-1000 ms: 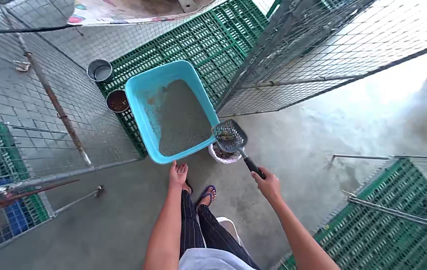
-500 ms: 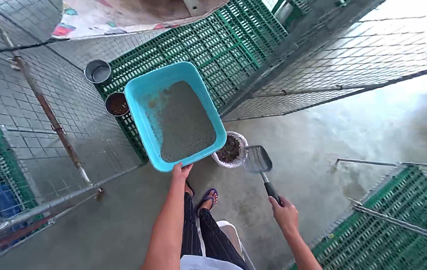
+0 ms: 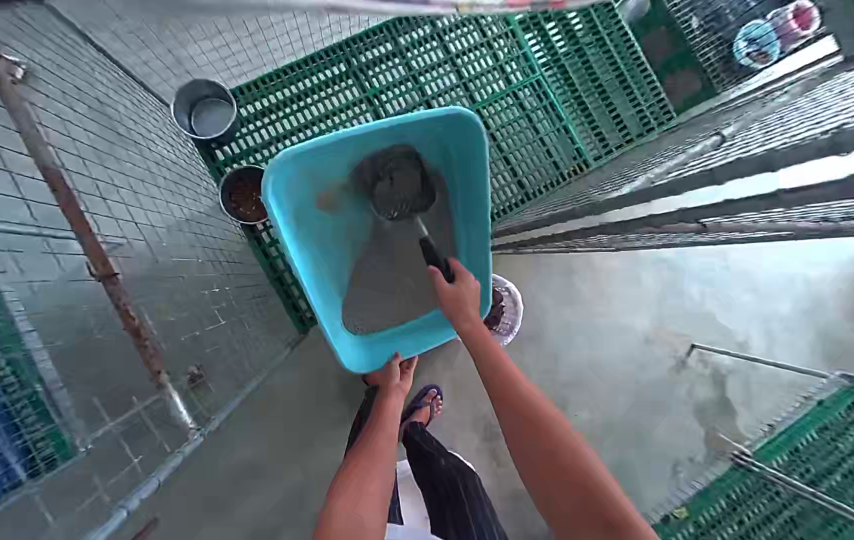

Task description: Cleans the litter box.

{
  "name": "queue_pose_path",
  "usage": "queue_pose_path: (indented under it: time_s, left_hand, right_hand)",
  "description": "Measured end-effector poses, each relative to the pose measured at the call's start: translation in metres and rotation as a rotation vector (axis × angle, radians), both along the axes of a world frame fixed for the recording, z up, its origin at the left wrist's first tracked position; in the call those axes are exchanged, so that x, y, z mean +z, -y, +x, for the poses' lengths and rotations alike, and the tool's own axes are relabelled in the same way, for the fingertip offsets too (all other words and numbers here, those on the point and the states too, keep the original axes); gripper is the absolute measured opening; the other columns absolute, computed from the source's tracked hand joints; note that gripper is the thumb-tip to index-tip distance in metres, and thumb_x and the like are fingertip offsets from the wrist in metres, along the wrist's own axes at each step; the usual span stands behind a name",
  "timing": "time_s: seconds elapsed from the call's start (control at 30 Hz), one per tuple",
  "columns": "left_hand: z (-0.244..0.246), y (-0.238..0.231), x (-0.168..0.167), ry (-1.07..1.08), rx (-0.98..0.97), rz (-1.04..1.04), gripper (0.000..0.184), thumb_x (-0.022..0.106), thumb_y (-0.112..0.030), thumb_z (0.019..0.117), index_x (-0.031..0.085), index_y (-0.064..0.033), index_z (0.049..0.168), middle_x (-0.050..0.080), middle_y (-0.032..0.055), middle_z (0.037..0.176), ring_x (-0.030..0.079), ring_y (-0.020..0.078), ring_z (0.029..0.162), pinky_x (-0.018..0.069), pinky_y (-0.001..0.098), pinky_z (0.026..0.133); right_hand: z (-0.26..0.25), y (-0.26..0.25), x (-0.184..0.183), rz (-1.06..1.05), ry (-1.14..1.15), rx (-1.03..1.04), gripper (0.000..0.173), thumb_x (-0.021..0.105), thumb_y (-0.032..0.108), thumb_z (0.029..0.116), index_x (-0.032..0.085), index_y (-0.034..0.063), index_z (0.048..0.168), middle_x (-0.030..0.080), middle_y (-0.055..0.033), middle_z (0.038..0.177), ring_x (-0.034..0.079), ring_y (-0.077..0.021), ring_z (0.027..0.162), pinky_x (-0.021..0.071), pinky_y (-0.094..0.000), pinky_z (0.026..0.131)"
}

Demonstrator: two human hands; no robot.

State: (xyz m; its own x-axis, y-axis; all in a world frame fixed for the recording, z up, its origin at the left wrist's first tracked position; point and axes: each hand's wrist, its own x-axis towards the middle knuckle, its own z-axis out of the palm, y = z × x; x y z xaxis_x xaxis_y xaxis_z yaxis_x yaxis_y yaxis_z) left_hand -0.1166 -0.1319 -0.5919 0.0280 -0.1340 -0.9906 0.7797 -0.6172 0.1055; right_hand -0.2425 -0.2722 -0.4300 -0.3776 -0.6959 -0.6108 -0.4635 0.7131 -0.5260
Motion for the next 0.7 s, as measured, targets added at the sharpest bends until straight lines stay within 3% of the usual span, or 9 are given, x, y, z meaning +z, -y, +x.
queue_pose_path:
  time_s: [0.1,0.23,0.37,0.53,0.63,0.7]
  left_hand:
    - [0.009,0.001,0.019,-0.02,-0.045,0.011,0.042,0.039,-0.017,0.1115,0.031,-0.0024,0.15,0.05,0.0222,0.132,0.062,0.027,0.102,0.056,0.0367,0.084]
    - [0.012,0.01,0.045,-0.015,-0.04,-0.05,0.039,0.044,-0.019,0.1101,0.037,-0.0024,0.144,0.058,0.0212,0.118,0.065,0.0274,0.091,0.0585,0.04,0.077]
    - [0.002,0.021,0.065,-0.01,0.051,-0.12,0.047,0.048,-0.027,0.1092,0.035,-0.0071,0.149,0.053,0.0191,0.134,0.061,0.0275,0.109,0.0555,0.0401,0.089]
    - [-0.025,0.026,0.067,0.021,0.042,-0.129,0.053,0.048,-0.029,0.1094,0.03,-0.0074,0.154,0.041,0.0195,0.151,0.05,0.0295,0.129,0.0469,0.0424,0.104]
    - [-0.037,0.026,0.061,0.029,-0.002,-0.136,0.051,0.046,-0.028,0.1098,0.03,-0.0066,0.153,0.042,0.02,0.15,0.052,0.0293,0.126,0.0482,0.0423,0.102]
    - [-0.041,0.024,0.053,0.05,-0.037,-0.139,0.047,0.047,-0.019,0.1085,0.032,-0.0047,0.151,0.047,0.0208,0.141,0.056,0.029,0.117,0.052,0.0411,0.095]
  right_hand:
    - [-0.002,-0.001,-0.007,-0.093,0.01,-0.022,0.043,0.059,0.033,0.1051,0.064,0.0018,0.135,0.071,-0.0227,0.113,0.069,-0.0356,0.104,0.0518,-0.0554,0.095]
    - [-0.014,-0.041,0.025,-0.14,-0.031,-0.03,0.047,0.061,0.029,0.1035,0.06,-0.0019,0.139,0.071,-0.0266,0.114,0.07,-0.0402,0.104,0.0518,-0.0591,0.095]
    - [-0.028,-0.07,0.056,0.004,0.001,0.004,0.048,0.061,0.033,0.1037,0.061,0.0016,0.14,0.07,-0.0261,0.117,0.068,-0.0419,0.109,0.0498,-0.0621,0.097]
    - [-0.052,-0.104,0.072,0.101,0.047,0.037,0.044,0.061,0.032,0.1042,0.062,0.0028,0.138,0.072,-0.0242,0.111,0.07,-0.0385,0.1,0.0524,-0.059,0.092]
    - [-0.071,-0.147,0.081,0.101,0.079,0.0,0.043,0.062,0.029,0.1034,0.063,0.0017,0.137,0.072,-0.0214,0.103,0.07,-0.0327,0.086,0.0556,-0.053,0.083]
    - [-0.088,-0.184,0.085,0.097,0.076,-0.049,0.043,0.063,0.029,0.1029,0.063,0.0016,0.135,0.072,-0.0201,0.097,0.069,-0.031,0.08,0.0558,-0.0519,0.079]
